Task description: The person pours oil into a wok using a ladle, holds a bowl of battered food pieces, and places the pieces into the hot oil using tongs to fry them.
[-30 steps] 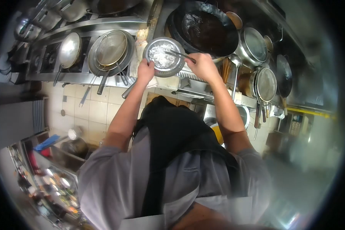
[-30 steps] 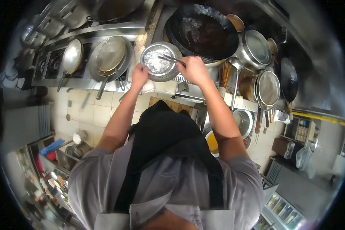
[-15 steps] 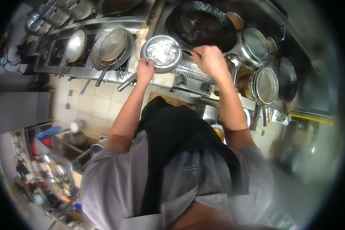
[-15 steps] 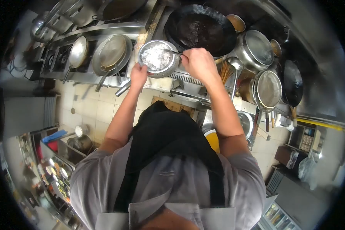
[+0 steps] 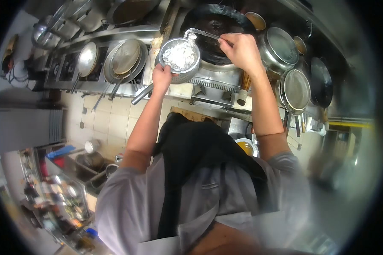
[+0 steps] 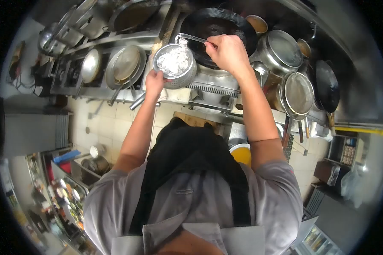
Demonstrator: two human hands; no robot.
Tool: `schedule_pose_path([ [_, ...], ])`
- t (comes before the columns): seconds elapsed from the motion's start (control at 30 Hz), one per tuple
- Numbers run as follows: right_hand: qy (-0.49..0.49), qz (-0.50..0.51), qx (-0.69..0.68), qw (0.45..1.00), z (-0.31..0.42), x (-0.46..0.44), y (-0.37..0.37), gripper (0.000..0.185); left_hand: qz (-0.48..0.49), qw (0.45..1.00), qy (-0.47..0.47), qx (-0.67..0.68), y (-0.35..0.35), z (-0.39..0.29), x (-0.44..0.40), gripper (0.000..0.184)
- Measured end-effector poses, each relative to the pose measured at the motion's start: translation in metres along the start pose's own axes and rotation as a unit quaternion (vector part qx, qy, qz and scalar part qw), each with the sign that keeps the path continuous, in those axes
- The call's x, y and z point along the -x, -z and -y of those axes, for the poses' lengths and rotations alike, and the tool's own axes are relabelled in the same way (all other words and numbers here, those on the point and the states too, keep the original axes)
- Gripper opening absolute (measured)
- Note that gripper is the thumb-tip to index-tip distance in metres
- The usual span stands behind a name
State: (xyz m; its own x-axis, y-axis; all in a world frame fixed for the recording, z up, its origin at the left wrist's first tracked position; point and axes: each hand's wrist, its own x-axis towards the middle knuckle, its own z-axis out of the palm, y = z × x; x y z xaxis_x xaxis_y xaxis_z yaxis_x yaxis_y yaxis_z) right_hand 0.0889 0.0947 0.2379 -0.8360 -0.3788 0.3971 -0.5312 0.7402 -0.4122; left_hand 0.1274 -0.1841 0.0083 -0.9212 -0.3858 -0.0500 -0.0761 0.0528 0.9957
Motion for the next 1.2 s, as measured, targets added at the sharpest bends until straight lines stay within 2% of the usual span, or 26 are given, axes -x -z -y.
schedule_pose_path([
  [0.17, -0.033, -0.074, 0.004, 0.997, -0.008, -0.006, 0.025, 0.022, 0.039, 0.999, -0.011, -0.009, -0.003, -0.021, -0.012, 0.023],
  [0.23, -0.055, -0.098, 0.003, 0.994, -0.019, -0.009, 0.029, 0.022, 0.034, 0.998, -0.004, 0.048, 0.003, -0.014, -0.019, 0.023],
  [0.3, -0.086, -0.106, 0.042, 0.99, -0.04, -0.011, 0.026, 0.024, 0.051, 0.998, 0.003, 0.025, 0.02, -0.002, -0.025, 0.02],
  [0.5, -0.164, -0.052, 0.136, 0.976, -0.129, -0.026, -0.02, 0.025, 0.005, 0.997, -0.003, 0.078, 0.059, 0.003, -0.003, 0.021],
  [0.6, -0.21, -0.015, 0.171, 0.963, -0.178, -0.041, -0.056, 0.025, -0.033, 0.999, 0.034, 0.007, 0.082, 0.013, 0.008, 0.017],
  [0.7, -0.238, 0.029, 0.201, 0.95, -0.217, -0.06, -0.088, 0.031, -0.031, 0.998, 0.023, 0.042, 0.093, 0.02, 0.017, 0.018],
  [0.77, -0.246, 0.013, 0.211, 0.946, -0.254, -0.072, -0.114, 0.035, -0.048, 0.998, 0.021, 0.021, 0.095, 0.023, 0.024, 0.019],
  [0.83, -0.268, -0.015, 0.207, 0.941, -0.224, -0.081, -0.101, 0.038, -0.045, 0.999, 0.02, 0.016, 0.093, 0.016, 0.028, 0.021],
  [0.9, -0.191, -0.081, 0.219, 0.953, -0.191, -0.086, -0.089, 0.036, -0.047, 0.998, 0.036, -0.025, 0.094, 0.026, 0.026, 0.023],
  [1.0, -0.135, -0.066, 0.15, 0.977, -0.09, -0.069, -0.054, 0.04, -0.047, 0.997, 0.032, -0.043, 0.086, 0.027, 0.024, 0.025],
  [1.1, -0.028, 0.014, 0.016, 0.999, 0.002, -0.027, -0.053, 0.024, -0.036, 0.996, 0.042, -0.063, 0.077, 0.007, 0.024, 0.026],
  [1.2, -0.009, 0.135, 0.007, 0.991, 0.032, -0.005, -0.085, 0.024, -0.014, 0.994, 0.043, -0.098, 0.065, -0.006, 0.021, 0.026],
])
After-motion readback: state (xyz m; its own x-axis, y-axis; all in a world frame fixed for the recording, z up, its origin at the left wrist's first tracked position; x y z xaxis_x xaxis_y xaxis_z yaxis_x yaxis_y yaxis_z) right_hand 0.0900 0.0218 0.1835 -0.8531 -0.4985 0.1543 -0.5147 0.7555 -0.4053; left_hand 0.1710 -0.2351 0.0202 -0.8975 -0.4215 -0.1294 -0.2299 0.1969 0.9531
